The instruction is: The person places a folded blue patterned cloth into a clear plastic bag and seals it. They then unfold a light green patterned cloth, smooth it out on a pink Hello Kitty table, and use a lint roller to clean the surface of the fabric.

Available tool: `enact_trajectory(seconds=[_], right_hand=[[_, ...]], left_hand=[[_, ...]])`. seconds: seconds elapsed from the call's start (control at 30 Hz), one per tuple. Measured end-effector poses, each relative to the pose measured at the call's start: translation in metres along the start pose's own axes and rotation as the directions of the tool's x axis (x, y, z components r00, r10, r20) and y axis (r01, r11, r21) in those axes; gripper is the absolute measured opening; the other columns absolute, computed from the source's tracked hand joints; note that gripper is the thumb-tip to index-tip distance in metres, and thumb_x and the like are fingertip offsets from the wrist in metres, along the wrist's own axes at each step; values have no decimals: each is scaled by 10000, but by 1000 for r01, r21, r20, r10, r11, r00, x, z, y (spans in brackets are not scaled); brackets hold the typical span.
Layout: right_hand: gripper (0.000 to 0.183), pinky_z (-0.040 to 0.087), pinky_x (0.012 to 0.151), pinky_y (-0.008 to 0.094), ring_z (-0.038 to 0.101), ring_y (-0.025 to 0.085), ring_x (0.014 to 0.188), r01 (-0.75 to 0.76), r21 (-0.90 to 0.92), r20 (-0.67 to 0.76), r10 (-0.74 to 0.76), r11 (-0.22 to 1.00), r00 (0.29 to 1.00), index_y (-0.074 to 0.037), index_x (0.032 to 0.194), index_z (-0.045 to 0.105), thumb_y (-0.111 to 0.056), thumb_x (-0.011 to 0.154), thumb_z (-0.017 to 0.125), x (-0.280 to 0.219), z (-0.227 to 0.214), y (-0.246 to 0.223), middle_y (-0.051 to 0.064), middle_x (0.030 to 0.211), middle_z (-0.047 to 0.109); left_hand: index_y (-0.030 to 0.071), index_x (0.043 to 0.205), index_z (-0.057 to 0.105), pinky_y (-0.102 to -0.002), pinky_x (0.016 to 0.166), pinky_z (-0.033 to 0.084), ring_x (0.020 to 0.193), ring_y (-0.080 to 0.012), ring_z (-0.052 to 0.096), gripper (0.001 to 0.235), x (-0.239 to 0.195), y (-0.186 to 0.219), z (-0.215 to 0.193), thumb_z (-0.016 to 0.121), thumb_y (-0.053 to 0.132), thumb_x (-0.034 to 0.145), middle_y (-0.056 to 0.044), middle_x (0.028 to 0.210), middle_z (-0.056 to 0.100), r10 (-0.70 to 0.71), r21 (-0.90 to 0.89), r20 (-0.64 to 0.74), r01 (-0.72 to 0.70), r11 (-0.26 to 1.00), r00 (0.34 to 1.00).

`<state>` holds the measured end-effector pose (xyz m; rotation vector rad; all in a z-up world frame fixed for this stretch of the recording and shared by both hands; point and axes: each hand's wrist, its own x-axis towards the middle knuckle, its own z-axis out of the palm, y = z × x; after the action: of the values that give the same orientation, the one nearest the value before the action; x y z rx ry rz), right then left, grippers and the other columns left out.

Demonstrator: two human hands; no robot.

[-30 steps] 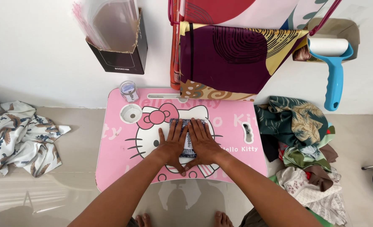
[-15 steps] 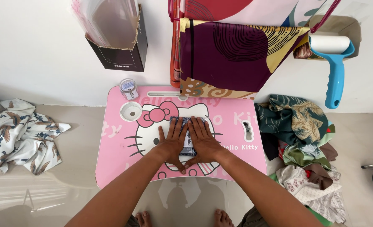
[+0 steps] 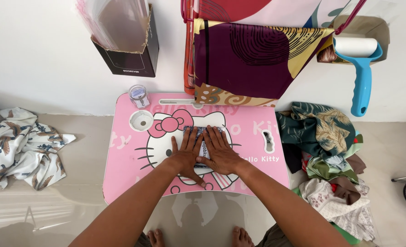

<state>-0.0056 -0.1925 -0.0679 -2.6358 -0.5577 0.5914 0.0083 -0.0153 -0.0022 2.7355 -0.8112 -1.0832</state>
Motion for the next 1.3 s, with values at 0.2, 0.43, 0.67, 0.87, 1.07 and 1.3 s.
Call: enact_trajectory(seconds=[0.2,0.43,0.67,0.87,1.07,1.3], right_hand=[[847,-159,1238,533,-174,375,1567,-13,28,1,13,1000,1000,-55,1653,-68,-600,1078,231,-1,-3,-2,189,1714,-143],[824,-145,1242,533,-164,389,1566,-10,-5,-11,9,1000,1000,-44,1652,-71,-550,1092,259,-3,-2,-4,210,1713,-142],[808,-140,1242,528,-144,385,1571,-20,-83,-39,16,996,999,-34,1652,-54,-524,1095,267,-3,3,-6,214,1716,-120],[800,-138,1243,527,-141,383,1573,-31,-136,-55,24,990,998,-25,1651,-39,-505,1094,276,-1,7,-4,213,1717,-114],[816,-127,1244,538,-132,384,1574,-30,-121,-46,24,992,999,-29,1653,-34,-517,1091,298,2,6,-1,210,1718,-109],[685,108,1266,570,150,393,1566,12,-4,-124,-12,1000,992,-84,1629,249,-449,1076,422,2,-23,9,169,1694,182]], left_hand=[[141,1650,-133,-777,1150,-94,1539,-361,-301,1395,41,-17,38,596,886,723,-116,1688,-303,-13,10,-92,14,1000,996],[101,1650,-131,-771,1162,-73,1539,-384,-294,1199,33,-13,31,511,770,890,-144,1685,-311,-16,30,-73,18,999,997],[95,1653,-110,-765,1169,-65,1543,-388,-281,1165,30,-11,32,473,773,906,-149,1690,-298,-18,50,-85,23,998,996],[88,1655,-105,-763,1172,-54,1545,-394,-273,1137,30,-11,32,460,755,928,-159,1694,-287,-14,58,-94,19,998,995],[102,1660,-84,-764,1175,-26,1557,-383,-242,1173,35,-16,35,476,795,897,-150,1705,-253,-5,65,-105,12,998,994],[147,1602,266,-665,1194,217,1567,-407,94,859,49,-38,31,537,651,962,-175,1698,70,46,2,-376,-49,999,925]])
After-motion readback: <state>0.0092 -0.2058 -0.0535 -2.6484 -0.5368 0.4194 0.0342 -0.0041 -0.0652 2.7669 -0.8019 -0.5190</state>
